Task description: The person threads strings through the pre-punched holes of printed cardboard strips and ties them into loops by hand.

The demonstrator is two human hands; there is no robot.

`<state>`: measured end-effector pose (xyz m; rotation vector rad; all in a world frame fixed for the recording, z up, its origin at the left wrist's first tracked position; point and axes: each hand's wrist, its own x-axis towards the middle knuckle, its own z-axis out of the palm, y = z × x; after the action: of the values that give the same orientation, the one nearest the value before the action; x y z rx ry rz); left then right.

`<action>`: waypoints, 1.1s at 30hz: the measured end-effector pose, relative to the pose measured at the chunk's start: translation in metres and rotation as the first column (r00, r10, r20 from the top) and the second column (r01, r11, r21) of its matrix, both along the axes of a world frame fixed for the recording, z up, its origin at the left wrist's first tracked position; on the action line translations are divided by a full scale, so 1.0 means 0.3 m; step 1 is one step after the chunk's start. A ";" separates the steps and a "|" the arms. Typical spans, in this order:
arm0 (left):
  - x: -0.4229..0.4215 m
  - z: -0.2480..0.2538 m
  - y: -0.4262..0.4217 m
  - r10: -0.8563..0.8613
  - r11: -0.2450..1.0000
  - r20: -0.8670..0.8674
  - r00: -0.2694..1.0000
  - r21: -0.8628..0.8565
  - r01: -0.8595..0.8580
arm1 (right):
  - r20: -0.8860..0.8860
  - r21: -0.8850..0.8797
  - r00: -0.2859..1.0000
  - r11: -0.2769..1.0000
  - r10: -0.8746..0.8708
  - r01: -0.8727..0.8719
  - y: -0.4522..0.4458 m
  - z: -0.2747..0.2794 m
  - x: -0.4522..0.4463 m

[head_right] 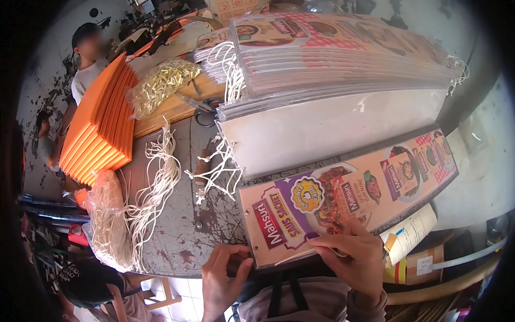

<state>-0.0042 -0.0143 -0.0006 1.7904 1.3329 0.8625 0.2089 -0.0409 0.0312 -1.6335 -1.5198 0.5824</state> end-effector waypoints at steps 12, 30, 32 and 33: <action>0.023 0.009 0.005 0.092 0.960 0.010 0.996 -0.266 -0.086 | 0.143 0.127 0.987 0.988 0.072 -0.090 0.044 -0.051 -0.009; 0.039 -0.051 -0.015 0.170 0.888 0.801 0.574 -0.377 0.264 | 0.345 0.222 0.932 0.955 0.114 -0.199 0.079 0.077 -0.043; 0.039 -0.042 -0.011 0.179 0.886 0.722 0.668 -0.414 0.210 | 0.346 0.224 0.927 0.946 0.146 -0.233 0.077 0.086 -0.043; 0.039 -0.043 -0.009 0.181 0.886 0.721 0.669 -0.415 0.208 | 0.349 0.233 0.921 0.935 0.175 -0.266 0.075 0.089 -0.043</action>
<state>0.0075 -0.0171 -0.0134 0.8770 0.8524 1.0073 0.1960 -0.0184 0.0578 -1.3949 -1.9506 0.2069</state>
